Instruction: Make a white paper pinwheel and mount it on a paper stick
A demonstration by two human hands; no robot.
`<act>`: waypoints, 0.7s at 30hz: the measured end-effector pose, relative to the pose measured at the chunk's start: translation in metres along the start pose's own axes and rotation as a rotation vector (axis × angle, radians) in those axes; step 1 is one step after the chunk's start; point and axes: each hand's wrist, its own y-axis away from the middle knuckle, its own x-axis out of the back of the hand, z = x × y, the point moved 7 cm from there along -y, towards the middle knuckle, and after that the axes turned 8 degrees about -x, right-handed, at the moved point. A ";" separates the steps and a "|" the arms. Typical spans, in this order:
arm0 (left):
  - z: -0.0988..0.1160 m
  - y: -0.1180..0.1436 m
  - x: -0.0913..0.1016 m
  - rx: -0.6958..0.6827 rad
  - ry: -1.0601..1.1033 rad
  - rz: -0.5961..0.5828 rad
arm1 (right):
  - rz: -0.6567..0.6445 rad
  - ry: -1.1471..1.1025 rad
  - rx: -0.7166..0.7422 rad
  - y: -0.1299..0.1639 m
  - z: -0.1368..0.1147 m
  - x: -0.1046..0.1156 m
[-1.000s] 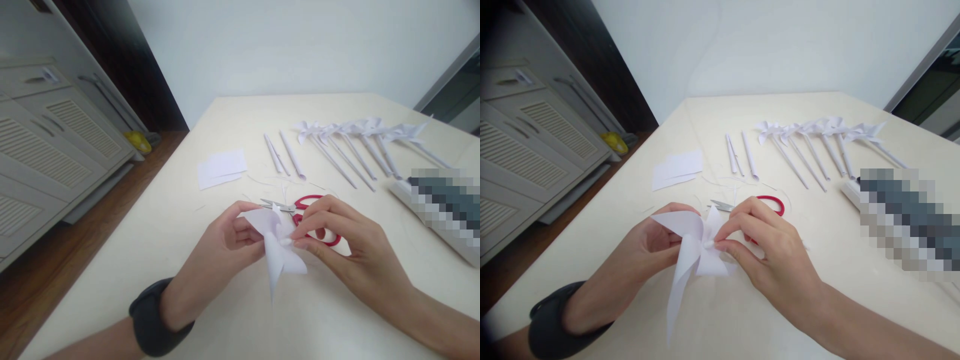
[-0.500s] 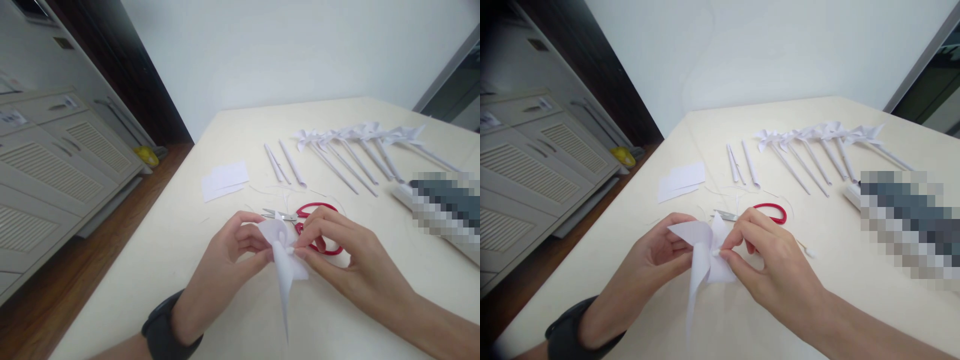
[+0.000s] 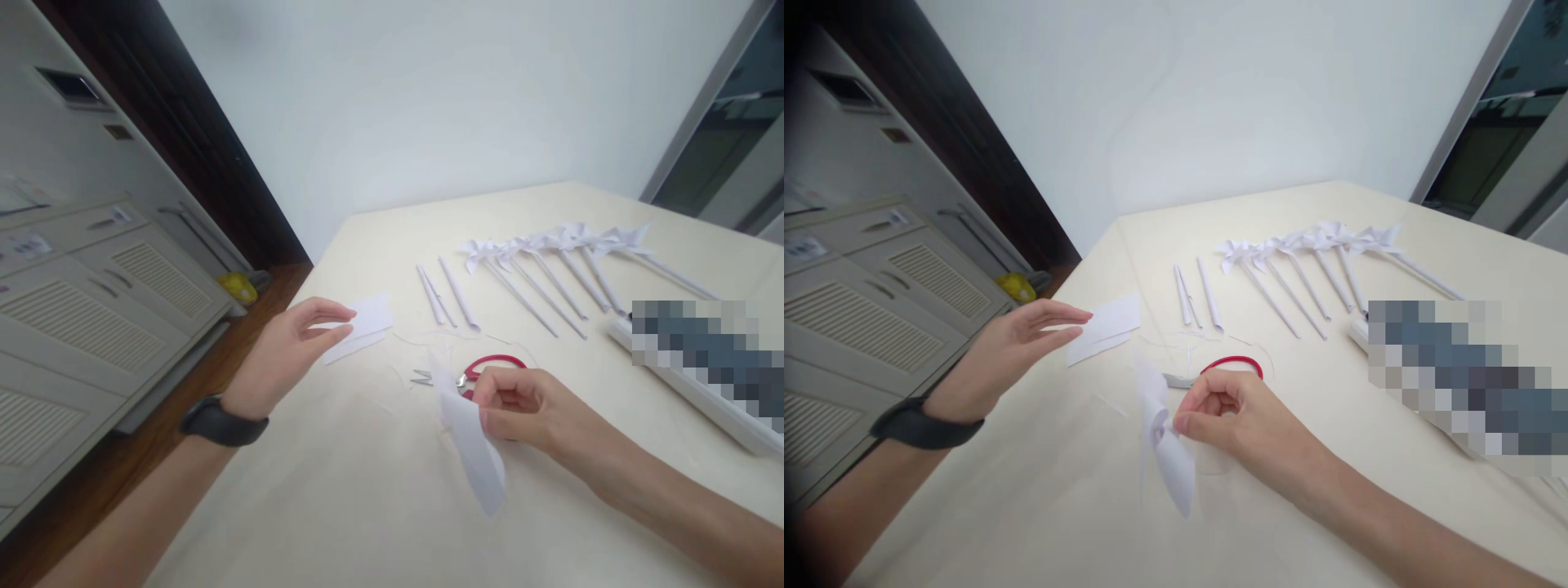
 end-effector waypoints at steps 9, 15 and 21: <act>0.015 -0.102 -0.081 -0.348 -0.297 -0.130 | -0.100 -0.096 -0.030 0.000 0.003 -0.005; 0.040 -0.116 -0.127 -0.717 -0.387 -0.382 | -0.103 -0.136 -0.050 -0.001 0.002 -0.002; 0.046 -0.110 -0.140 -0.883 -0.499 -0.470 | -0.094 -0.174 -0.057 -0.002 0.004 -0.005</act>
